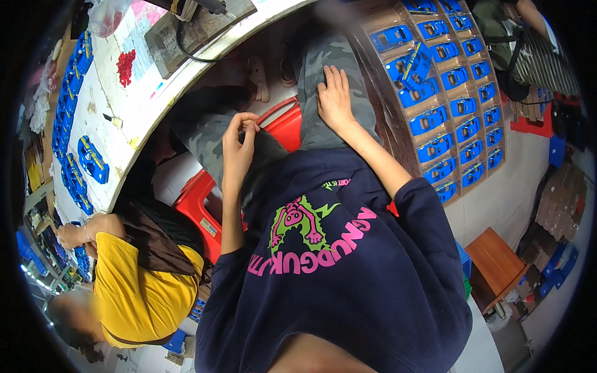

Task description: The person repeatedly picks up blue plastic car-shaped frames and uses a heated metal rod to smooth or melt edges and seams. They handle the parts one by one, rotating them to access different sides, and place the finished pieces into a cardboard tray.

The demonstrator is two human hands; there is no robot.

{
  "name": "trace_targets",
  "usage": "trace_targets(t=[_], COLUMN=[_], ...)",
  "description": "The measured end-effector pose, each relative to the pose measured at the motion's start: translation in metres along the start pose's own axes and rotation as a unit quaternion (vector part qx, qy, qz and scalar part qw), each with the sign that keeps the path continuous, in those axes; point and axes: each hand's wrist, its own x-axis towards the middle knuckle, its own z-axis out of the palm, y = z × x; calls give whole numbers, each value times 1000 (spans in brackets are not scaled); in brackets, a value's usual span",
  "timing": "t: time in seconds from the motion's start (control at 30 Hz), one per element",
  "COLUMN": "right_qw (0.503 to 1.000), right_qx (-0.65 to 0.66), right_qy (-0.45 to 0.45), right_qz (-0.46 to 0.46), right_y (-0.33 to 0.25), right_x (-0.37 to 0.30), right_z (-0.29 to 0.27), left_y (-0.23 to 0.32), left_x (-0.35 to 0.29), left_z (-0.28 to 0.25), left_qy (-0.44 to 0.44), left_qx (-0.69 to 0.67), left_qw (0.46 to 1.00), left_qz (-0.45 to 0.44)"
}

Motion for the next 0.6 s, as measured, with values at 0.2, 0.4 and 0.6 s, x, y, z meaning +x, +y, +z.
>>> trace_targets(t=[0.2, 0.4, 0.6], right_qw=[994, 969, 981], right_qx=[104, 242, 161], right_qy=[8, -36, -73], right_qz=[-23, -48, -77], right_y=[-9, -49, -53], right_x=[-8, -17, -15], right_z=[-12, -18, -19], left_y=[-3, 1, -2], left_x=[1, 2, 2], left_z=[2, 8, 8], left_qy=[0, -9, -4], left_qx=[-7, -8, -8], left_qw=[1000, 1000, 1000], left_qz=[9, 1, 10])
